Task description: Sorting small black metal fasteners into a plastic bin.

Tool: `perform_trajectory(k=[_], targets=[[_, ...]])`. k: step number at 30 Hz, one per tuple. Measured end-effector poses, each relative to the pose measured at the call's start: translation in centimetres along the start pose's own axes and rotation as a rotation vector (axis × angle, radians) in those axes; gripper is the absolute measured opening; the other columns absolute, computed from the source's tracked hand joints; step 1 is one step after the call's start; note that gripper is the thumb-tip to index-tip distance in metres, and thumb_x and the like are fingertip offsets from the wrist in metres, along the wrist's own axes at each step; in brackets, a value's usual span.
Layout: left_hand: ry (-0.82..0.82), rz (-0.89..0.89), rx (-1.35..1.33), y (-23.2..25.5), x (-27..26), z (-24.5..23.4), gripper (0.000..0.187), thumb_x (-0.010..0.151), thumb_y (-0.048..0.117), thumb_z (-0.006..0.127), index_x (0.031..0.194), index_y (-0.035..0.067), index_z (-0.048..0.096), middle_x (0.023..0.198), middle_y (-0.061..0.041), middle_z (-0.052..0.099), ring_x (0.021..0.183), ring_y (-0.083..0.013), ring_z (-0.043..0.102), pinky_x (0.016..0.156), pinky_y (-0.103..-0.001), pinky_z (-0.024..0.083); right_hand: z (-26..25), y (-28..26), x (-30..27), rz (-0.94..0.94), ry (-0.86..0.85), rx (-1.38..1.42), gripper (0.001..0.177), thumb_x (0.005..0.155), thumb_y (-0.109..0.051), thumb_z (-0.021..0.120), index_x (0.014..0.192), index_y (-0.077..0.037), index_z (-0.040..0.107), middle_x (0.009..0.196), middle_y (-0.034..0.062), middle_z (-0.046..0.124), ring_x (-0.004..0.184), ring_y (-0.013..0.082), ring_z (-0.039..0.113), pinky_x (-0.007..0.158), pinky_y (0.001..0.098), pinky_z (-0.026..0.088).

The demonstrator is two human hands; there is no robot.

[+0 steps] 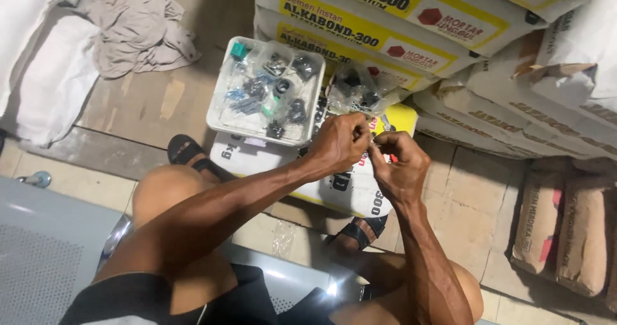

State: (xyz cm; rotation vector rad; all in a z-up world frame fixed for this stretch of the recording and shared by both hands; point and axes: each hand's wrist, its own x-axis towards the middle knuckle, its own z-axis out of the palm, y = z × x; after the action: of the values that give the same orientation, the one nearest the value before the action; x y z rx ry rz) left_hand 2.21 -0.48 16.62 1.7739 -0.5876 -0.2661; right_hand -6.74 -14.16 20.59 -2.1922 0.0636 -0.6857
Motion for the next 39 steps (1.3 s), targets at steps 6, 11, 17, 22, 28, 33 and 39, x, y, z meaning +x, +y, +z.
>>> perform_trajectory(k=[6,11,17,22,28,33,39], targets=[[0.136,0.162,0.197,1.8,1.2,-3.5,0.013,0.087,-0.002,0.053,0.079,0.006,0.059,0.069,-0.015,0.061,0.067,-0.0359,0.067,0.059,-0.043,0.053,-2.7,-4.3,1.0,0.145,-0.107,0.06,0.019,0.075,0.0,0.089,0.078,-0.007,0.071,0.063,0.0072,0.068,0.057,0.0161,0.066,0.056,0.0286,0.056],[-0.058,0.091,0.148,-2.5,1.6,-2.5,0.009,0.087,0.007,0.057,0.079,0.007,0.059,0.067,-0.015,0.063,0.069,-0.0381,0.068,0.061,-0.046,0.054,-0.9,3.7,-0.7,0.376,-0.332,-0.266,0.018,0.078,-0.011,0.085,0.091,-0.01,0.073,0.071,0.0113,0.07,0.069,0.0319,0.067,0.068,0.043,0.056],[-0.13,-0.152,0.149,-8.8,-3.3,2.1,0.019,0.079,0.004,0.063,0.06,0.004,0.061,0.058,-0.017,0.067,0.065,-0.0418,0.071,0.057,-0.048,0.053,7.2,13.4,-4.0,0.279,-0.36,-0.459,0.014,0.078,-0.007,0.077,0.088,-0.009,0.067,0.081,0.0153,0.065,0.08,0.0412,0.07,0.075,0.0517,0.058],[-0.011,-0.448,0.114,-15.8,-5.8,6.2,0.014,0.081,-0.002,0.071,0.069,0.004,0.068,0.068,-0.02,0.069,0.07,-0.0378,0.072,0.066,-0.043,0.058,8.3,16.2,-6.6,0.272,-0.451,-0.592,0.016,0.081,-0.016,0.076,0.095,-0.013,0.071,0.103,0.0151,0.066,0.086,0.0388,0.073,0.077,0.0516,0.062],[0.141,-0.631,-0.09,-18.1,-6.9,8.9,0.011,0.084,0.003,0.062,0.081,0.002,0.072,0.069,-0.017,0.07,0.067,-0.0294,0.072,0.052,-0.037,0.055,9.0,12.4,-4.2,0.198,-0.421,-0.478,0.013,0.089,-0.015,0.068,0.1,-0.018,0.075,0.105,0.0107,0.065,0.091,0.0388,0.072,0.076,0.051,0.062],[0.065,-0.635,-0.245,-12.3,-7.9,7.0,0.016,0.087,0.007,0.062,0.087,-0.005,0.073,0.067,-0.023,0.07,0.052,-0.0247,0.069,0.04,-0.033,0.054,11.4,14.5,-5.2,0.175,-0.462,-0.506,0.012,0.093,-0.008,0.061,0.093,-0.012,0.072,0.101,0.0133,0.061,0.094,0.039,0.07,0.078,0.0487,0.061],[-0.032,-0.798,-0.333,-4.1,-7.8,3.1,0.019,0.088,0.011,0.061,0.094,-0.005,0.071,0.065,-0.02,0.068,0.049,-0.0195,0.069,0.042,-0.027,0.061,9.8,14.6,-4.6,0.352,-0.608,-0.415,0.008,0.09,-0.011,0.064,0.094,-0.012,0.071,0.1,0.0141,0.063,0.099,0.0405,0.069,0.086,0.0518,0.056]])
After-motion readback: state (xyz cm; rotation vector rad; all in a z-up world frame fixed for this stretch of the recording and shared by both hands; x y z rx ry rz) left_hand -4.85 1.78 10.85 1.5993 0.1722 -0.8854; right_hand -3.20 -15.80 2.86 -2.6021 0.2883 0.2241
